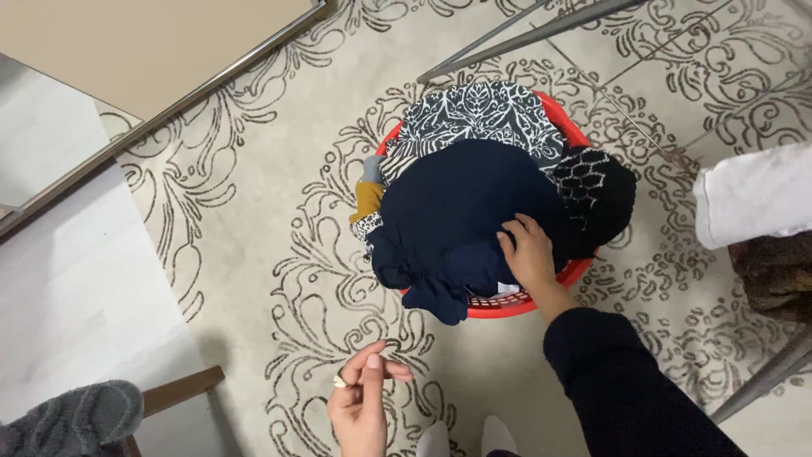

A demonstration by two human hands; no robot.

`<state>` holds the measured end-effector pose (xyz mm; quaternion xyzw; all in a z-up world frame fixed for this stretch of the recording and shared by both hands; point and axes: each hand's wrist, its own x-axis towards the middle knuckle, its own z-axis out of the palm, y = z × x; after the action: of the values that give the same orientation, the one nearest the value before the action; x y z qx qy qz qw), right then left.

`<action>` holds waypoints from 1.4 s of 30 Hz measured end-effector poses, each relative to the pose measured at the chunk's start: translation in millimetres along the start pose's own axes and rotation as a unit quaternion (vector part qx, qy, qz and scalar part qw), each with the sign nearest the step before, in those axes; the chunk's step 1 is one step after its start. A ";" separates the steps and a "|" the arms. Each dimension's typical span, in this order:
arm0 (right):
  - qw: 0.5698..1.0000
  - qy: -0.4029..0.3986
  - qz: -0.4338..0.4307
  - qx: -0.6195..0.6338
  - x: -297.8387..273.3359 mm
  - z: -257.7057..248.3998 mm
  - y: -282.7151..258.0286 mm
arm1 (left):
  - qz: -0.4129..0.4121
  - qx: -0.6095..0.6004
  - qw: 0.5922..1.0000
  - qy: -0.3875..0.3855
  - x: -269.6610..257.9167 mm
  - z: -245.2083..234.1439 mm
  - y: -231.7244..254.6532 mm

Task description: The person takes a dark blue garment from a red laundry basket, unfolds it, and hangs it on a metal drying rack. They then take a patterned black-and-white garment from the basket, unfold it, and hang it on the rack as well.

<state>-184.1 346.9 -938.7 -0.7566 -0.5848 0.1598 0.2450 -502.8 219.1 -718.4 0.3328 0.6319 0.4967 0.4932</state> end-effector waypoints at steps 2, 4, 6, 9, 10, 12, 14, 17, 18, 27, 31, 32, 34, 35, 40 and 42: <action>0.999 -0.010 0.020 0.047 0.0 -12.1 -8.1 | 0.020 -0.009 1.000 0.009 -0.9 2.8 11.4; 0.995 -0.020 0.040 0.091 -3.3 -26.7 -17.9 | 0.037 -0.019 0.999 0.017 -3.0 3.2 22.4; 0.968 -0.018 0.169 0.182 -8.1 -43.0 -30.1 | 0.037 -0.018 0.998 0.047 -5.0 1.4 32.7; 0.961 0.008 0.192 0.201 -9.6 -65.3 -42.0 | 0.018 -0.038 0.998 0.051 -12.2 -4.7 47.0; 0.961 0.010 0.190 0.200 -9.7 -71.8 -46.3 | 0.019 -0.040 0.998 0.051 -15.5 -5.3 58.8; 0.959 0.000 0.194 0.206 -10.4 -86.4 -54.8 | 0.002 -0.023 0.998 0.066 -23.0 -6.3 83.3; 0.953 -0.011 0.191 0.233 -13.0 -106.7 -69.0 | 0.013 -0.032 0.998 0.062 -29.1 -8.9 99.7; 0.940 -0.033 0.206 0.270 -16.0 -134.5 -91.6 | 0.036 -0.040 0.998 0.041 -35.9 -11.1 127.4; 0.933 -0.046 0.225 0.277 -21.8 -144.0 -99.2 | 0.043 -0.039 0.998 0.024 -41.6 -13.4 137.3; 0.927 -0.055 0.203 0.309 -44.1 -235.2 -169.3 | -0.001 -0.073 0.997 -0.010 -80.4 7.8 244.2; 0.909 -0.019 0.143 0.392 -51.9 -270.1 -191.6 | 0.042 -0.076 0.996 -0.033 -99.6 16.0 270.5; 0.892 -0.025 0.149 0.425 -54.6 -283.4 -202.2 | 0.036 -0.092 0.994 -0.040 -102.7 18.5 274.9; 0.877 -0.028 0.150 0.456 -59.4 -306.0 -217.5 | 0.035 -0.112 0.992 -0.049 -105.4 21.4 287.2; 0.877 -0.026 0.156 0.454 -61.1 -315.2 -222.1 | 0.047 -0.105 0.990 -0.087 -105.0 21.9 294.9; 0.872 -0.031 0.135 0.470 -72.5 -381.1 -255.2 | 0.062 -0.075 0.985 -0.143 -106.6 34.8 334.9; 0.858 -0.035 0.170 0.484 -79.1 -413.6 -276.6 | 0.119 -0.045 0.973 -0.191 -112.6 42.3 354.0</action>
<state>-209.7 248.9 -445.2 -0.6239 -0.3045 0.4880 0.5290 -454.1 230.2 -347.8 0.4722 0.4587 0.5069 0.5564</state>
